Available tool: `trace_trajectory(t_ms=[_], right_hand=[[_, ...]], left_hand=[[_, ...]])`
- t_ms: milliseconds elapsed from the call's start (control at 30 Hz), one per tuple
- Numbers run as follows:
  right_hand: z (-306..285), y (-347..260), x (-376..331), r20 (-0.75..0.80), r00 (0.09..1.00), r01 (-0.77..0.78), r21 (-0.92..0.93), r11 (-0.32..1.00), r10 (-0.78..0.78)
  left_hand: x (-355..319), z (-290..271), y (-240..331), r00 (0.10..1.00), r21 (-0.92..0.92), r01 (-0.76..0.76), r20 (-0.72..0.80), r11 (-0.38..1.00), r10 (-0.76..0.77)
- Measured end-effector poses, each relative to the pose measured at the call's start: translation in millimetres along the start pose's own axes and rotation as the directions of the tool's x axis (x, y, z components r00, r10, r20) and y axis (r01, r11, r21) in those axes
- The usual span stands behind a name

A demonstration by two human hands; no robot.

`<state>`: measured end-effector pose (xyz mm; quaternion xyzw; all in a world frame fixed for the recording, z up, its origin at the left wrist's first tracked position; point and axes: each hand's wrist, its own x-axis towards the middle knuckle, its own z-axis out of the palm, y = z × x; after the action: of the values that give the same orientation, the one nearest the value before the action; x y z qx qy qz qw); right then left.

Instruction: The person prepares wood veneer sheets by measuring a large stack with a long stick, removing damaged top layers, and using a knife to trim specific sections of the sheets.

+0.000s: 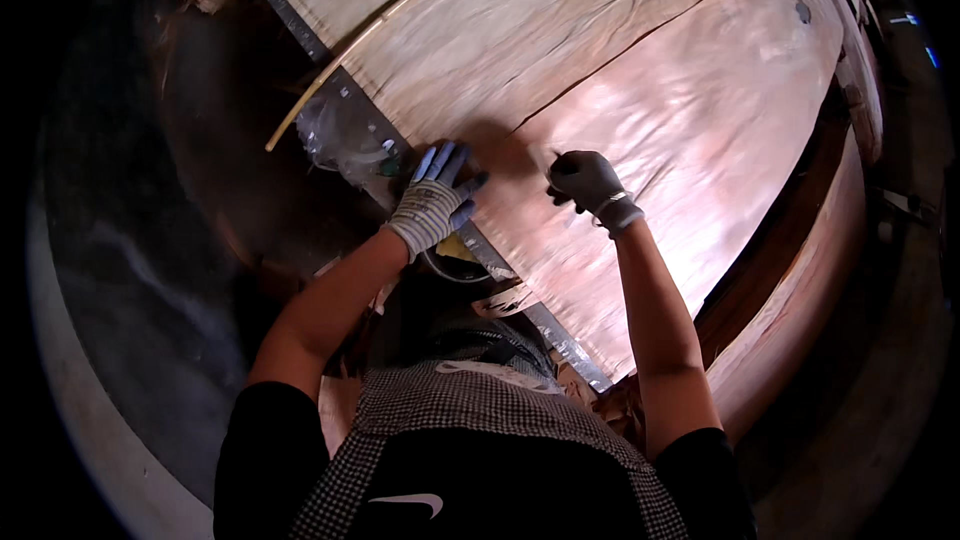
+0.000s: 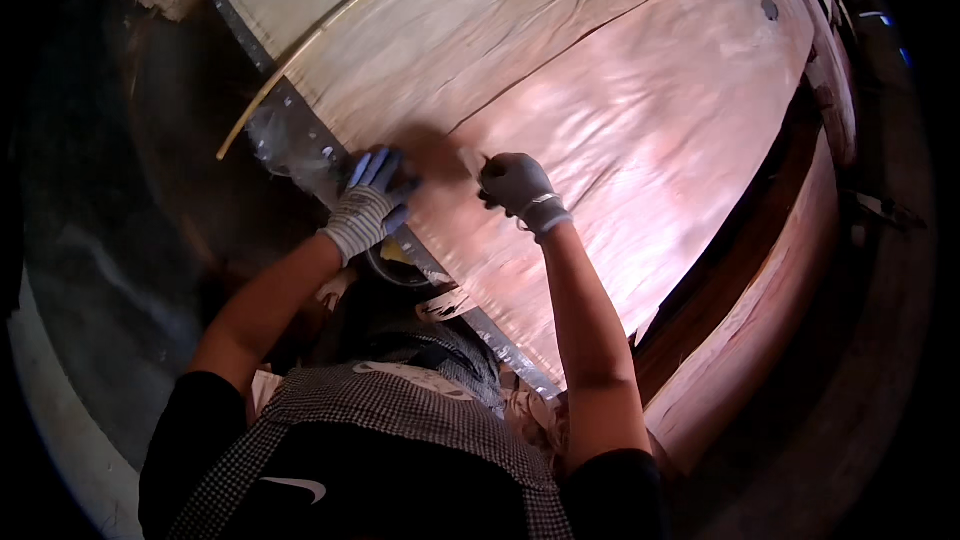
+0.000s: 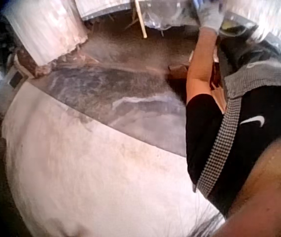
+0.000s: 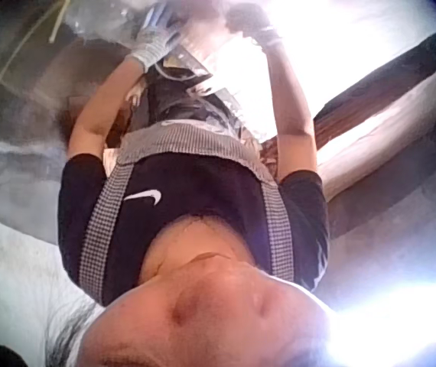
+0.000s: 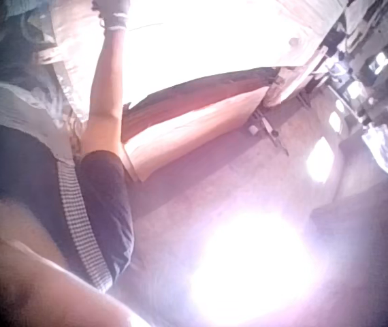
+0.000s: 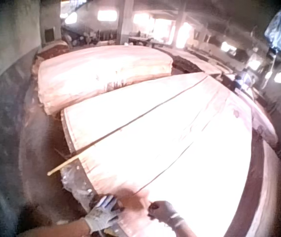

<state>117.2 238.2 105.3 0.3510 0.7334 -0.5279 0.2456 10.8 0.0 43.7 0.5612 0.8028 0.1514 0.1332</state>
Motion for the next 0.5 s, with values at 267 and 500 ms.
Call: trace_trajectory(t_ms=[267, 500], right_hand=[[27, -6, -66, -0.24, 0.933, 0.357, 0.723, 0.591, -0.27], [42, 9, -97, -0.414, 0.899, 0.423, 0.744, 0.517, -0.14]], left_hand=[[53, -65, 76, 0.953, -0.58, -0.153, -0.301, 0.8, -0.036], [44, -61, 92, 0.959, -0.439, -0.182, -0.277, 0.88, 0.06]])
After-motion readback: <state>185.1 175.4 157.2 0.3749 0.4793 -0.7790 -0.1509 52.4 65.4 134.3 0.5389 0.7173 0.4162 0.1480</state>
